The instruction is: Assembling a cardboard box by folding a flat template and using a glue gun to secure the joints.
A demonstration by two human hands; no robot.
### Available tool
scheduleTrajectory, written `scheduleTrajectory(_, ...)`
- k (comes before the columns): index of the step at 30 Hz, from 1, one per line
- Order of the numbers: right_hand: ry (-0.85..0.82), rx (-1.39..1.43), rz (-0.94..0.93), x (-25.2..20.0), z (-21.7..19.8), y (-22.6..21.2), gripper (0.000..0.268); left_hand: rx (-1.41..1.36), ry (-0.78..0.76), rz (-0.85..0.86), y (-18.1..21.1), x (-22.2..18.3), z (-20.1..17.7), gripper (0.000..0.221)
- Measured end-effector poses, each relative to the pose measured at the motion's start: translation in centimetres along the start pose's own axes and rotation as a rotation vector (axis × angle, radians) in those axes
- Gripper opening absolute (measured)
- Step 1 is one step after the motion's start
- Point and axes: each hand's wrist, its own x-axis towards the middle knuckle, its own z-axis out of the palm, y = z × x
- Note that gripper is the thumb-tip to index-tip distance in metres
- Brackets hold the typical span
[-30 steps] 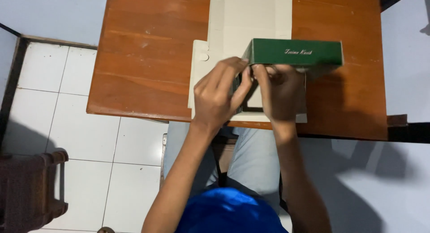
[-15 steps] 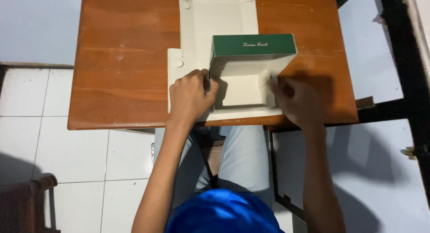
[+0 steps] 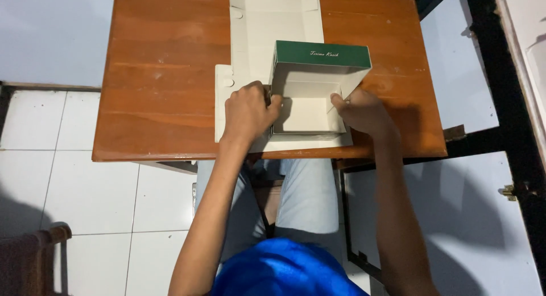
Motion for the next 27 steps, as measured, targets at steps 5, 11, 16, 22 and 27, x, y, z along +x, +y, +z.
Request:
scheduleTrajectory(5, -0.079, 0.094, -0.04, -2.2, -4.8, -5.5, 0.058, 0.015, 0.002, 0.06, -0.6, 1.1, -0.6, 0.035)
scheduleTrajectory(11, -0.185, 0.02, 0.029, 1.0, -3.5, -3.3, 0.071, -0.065, 0.008, 0.095, -0.7, 1.7, -0.6, 0.032)
scheduleTrajectory(16, -0.108, -0.08, -0.105, 4.0, -1.0, 0.4, 0.062, -0.112, -0.016, 0.058, -1.3, 2.0, -0.2, 0.026)
scheduleTrajectory(22, -0.151, -0.145, -0.003, -4.1, -5.8, -4.7, 0.079, 0.02, -0.088, 0.014, 0.8, -0.2, -3.7, 0.038)
scheduleTrajectory(27, -0.22, -0.256, -0.106, -5.5, -4.2, -3.6, 0.055, 0.223, -0.308, 0.004, -0.3, -0.2, -1.7, 0.037)
